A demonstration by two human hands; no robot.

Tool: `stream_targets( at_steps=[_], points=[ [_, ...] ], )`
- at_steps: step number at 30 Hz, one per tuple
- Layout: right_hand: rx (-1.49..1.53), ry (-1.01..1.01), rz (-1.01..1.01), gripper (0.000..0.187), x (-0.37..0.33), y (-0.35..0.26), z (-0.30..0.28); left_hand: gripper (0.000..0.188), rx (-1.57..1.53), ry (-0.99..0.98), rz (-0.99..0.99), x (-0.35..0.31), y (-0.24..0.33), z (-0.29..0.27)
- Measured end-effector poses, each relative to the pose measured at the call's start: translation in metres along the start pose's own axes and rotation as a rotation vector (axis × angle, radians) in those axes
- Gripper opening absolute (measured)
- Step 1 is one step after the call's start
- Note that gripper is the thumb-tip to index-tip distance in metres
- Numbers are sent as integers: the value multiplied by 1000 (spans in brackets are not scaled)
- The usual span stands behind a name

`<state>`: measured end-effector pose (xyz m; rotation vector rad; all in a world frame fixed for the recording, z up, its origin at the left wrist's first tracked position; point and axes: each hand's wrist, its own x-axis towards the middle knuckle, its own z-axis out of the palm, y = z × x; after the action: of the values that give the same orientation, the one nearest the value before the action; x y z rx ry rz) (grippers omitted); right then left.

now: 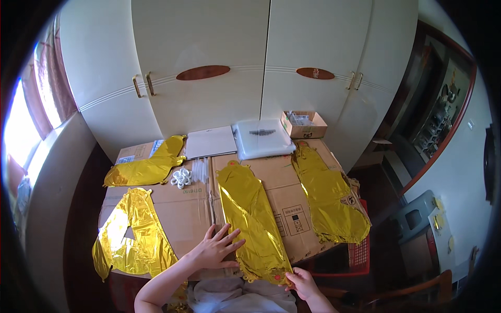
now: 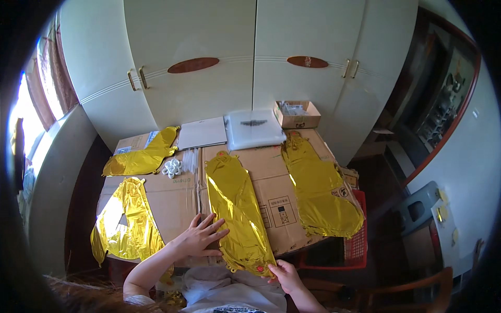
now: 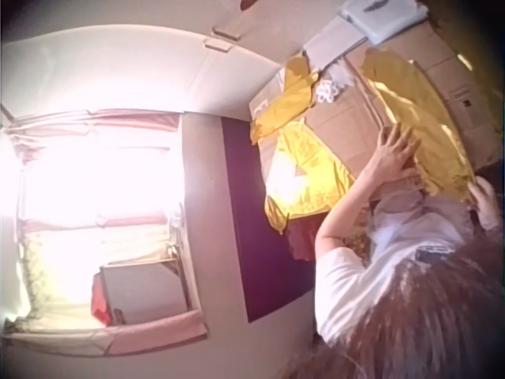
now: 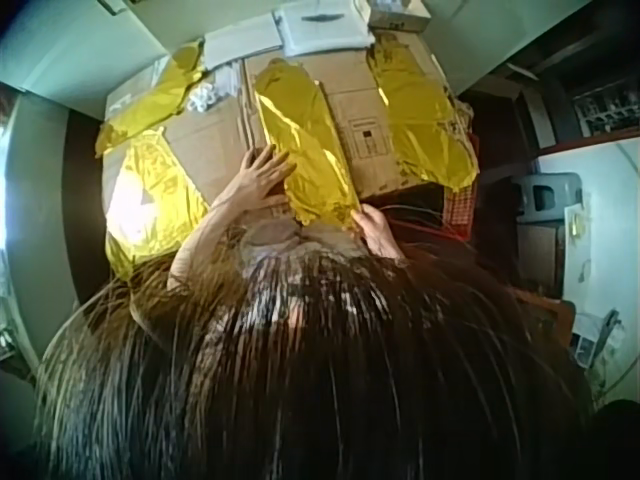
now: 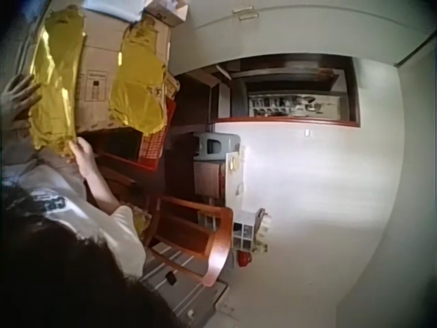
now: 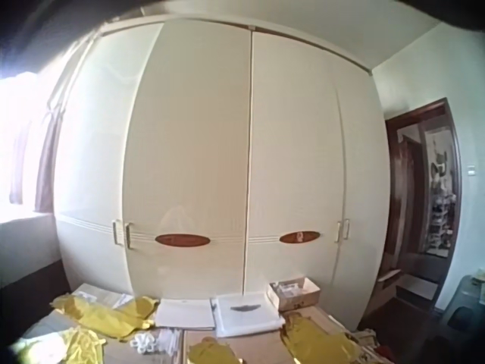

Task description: Fold gold-colored foil sheets into specific shapes on a workspace desk.

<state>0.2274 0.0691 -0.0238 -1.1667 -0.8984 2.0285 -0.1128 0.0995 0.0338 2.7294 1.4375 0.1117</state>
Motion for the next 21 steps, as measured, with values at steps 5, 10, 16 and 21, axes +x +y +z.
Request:
stream_targets(
  at_steps=[5, 10, 16, 21],
  points=[
    [-4, 11, 2, 12, 1, 6, 5, 76, 10, -12, 22, -3, -7, -3],
    [42, 3, 6, 11, -1, 12, 1, 77, 6, -7, 18, -3, -8, -1],
    [11, 39, 13, 12, -6, 5, 2, 78, 21, -17, 21, -3, -9, -1],
    [25, 31, -35, 12, -8, 12, 6, 76, -10, -2, 18, -3, -8, -2]
  ],
)
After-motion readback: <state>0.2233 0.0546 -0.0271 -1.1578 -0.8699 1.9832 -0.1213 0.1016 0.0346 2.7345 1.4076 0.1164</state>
